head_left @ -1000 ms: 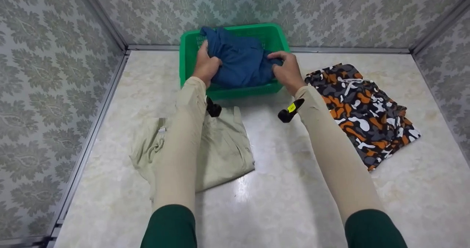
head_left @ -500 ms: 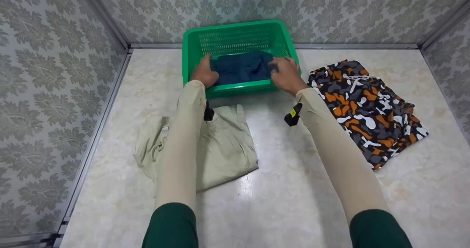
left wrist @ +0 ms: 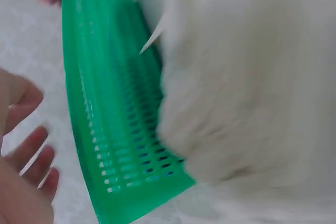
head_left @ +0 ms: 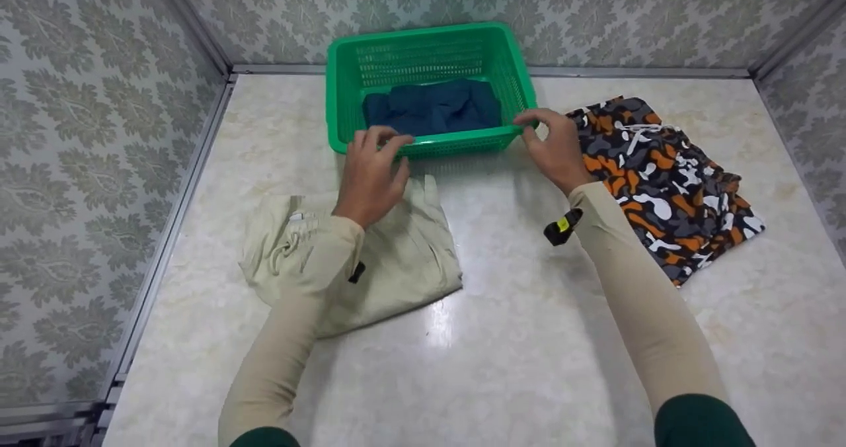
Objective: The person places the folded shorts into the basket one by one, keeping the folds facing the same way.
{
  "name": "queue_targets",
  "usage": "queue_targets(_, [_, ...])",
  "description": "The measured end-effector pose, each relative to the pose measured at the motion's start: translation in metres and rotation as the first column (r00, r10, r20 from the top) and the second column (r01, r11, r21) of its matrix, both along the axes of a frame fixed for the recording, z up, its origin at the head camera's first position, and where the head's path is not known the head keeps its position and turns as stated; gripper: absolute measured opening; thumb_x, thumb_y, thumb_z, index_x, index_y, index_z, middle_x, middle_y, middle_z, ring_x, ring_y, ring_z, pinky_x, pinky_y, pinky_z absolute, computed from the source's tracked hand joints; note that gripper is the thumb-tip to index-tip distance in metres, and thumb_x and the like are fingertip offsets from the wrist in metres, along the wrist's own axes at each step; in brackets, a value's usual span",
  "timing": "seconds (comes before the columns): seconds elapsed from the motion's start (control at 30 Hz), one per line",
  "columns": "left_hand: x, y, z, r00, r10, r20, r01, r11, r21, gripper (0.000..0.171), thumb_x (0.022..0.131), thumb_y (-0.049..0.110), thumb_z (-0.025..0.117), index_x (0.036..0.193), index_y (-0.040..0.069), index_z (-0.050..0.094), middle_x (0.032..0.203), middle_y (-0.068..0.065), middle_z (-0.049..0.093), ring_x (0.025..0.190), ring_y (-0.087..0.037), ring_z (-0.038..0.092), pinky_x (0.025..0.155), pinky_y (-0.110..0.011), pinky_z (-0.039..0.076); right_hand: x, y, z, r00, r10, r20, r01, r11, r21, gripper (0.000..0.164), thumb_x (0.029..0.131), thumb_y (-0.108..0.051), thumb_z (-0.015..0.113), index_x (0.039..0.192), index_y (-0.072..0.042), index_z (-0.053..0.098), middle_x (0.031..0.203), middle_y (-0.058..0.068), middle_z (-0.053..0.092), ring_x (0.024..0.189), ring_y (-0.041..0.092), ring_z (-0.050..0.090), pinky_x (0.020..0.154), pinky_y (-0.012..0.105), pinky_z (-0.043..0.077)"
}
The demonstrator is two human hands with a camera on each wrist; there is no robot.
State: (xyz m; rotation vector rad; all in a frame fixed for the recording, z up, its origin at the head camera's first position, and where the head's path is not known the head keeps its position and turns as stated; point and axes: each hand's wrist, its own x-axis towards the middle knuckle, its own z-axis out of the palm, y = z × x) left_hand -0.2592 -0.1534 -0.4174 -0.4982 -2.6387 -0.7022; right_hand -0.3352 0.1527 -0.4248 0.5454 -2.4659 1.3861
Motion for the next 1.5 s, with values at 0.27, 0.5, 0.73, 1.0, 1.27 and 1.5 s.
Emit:
queue_targets(0.27, [0.091, 0.005, -0.041, 0.984, -0.002, 0.177, 0.030, 0.988, -0.152, 0.029, 0.098, 0.024, 0.067, 0.122, 0.007, 0.067, 0.101, -0.013, 0.059, 0.088, -0.031, 0.057, 0.074, -0.048, 0.048, 0.037, 0.035, -0.017, 0.996, -0.013, -0.088, 0.010, 1.000, -0.026, 0.017, 0.099, 0.003, 0.058, 0.107, 0.004, 0.073, 0.117, 0.015, 0.069, 0.110, 0.023, 0.065, 0.091, 0.023, 0.051])
queue_targets(0.5, [0.113, 0.011, -0.072, 0.960, 0.013, 0.279, 0.038, 0.984, -0.174, 0.062, 0.099, 0.036, 0.066, 0.146, -0.002, 0.049, 0.108, -0.018, 0.058, 0.089, -0.035, 0.059, 0.076, -0.051, 0.049, 0.076, 0.051, -0.039, 0.980, 0.027, 0.196, -0.050, 0.992, 0.114, 0.022, 0.101, -0.005, 0.057, 0.119, 0.003, 0.067, 0.120, 0.017, 0.067, 0.108, 0.028, 0.064, 0.091, 0.035, 0.053])
queue_targets(0.73, [0.105, 0.025, -0.076, 0.925, -0.013, 0.381, 0.081, 0.983, -0.162, 0.068, 0.101, 0.037, 0.062, 0.153, -0.001, 0.040, 0.116, -0.019, 0.054, 0.102, -0.036, 0.054, 0.085, -0.052, 0.044, 0.093, 0.030, -0.048, 0.841, 0.079, 0.535, -0.085, 0.996, -0.015, 0.045, 0.103, -0.017, 0.057, 0.144, 0.000, 0.048, 0.143, 0.019, 0.052, 0.121, 0.032, 0.059, 0.095, 0.043, 0.053])
queue_targets(1.0, [0.096, 0.076, -0.078, 0.911, -0.096, 0.402, 0.179, 0.968, -0.175, 0.068, 0.103, 0.041, 0.057, 0.157, 0.005, 0.036, 0.119, -0.015, 0.053, 0.108, -0.030, 0.052, 0.087, -0.046, 0.040, 0.116, 0.012, -0.041, 0.625, 0.142, 0.767, 0.153, 0.942, -0.299, 0.066, 0.101, -0.018, 0.060, 0.156, -0.001, 0.027, 0.148, 0.022, 0.040, 0.128, 0.035, 0.052, 0.099, 0.040, 0.051])
queue_targets(1.27, [0.094, 0.121, -0.079, 0.900, -0.127, 0.416, 0.244, 0.939, -0.242, 0.067, 0.104, 0.047, 0.052, 0.158, 0.012, 0.034, 0.128, -0.012, 0.051, 0.115, -0.029, 0.052, 0.088, -0.044, 0.040, 0.130, 0.015, -0.036, 0.511, 0.175, 0.842, 0.309, 0.876, -0.370, 0.083, 0.100, -0.024, 0.063, 0.161, -0.006, 0.009, 0.154, 0.020, 0.034, 0.135, 0.031, 0.047, 0.104, 0.041, 0.046])
queue_targets(1.5, [0.086, 0.140, -0.080, 0.892, -0.177, 0.416, 0.279, 0.939, -0.199, 0.061, 0.101, 0.048, 0.058, 0.151, 0.016, 0.042, 0.125, -0.008, 0.053, 0.113, -0.027, 0.053, 0.089, -0.041, 0.040, 0.126, 0.022, -0.044, 0.506, 0.233, 0.830, 0.360, 0.818, -0.449, 0.067, 0.098, -0.019, 0.068, 0.148, 0.011, 0.035, 0.127, 0.019, 0.061, 0.113, 0.023, 0.064, 0.095, 0.032, 0.053])
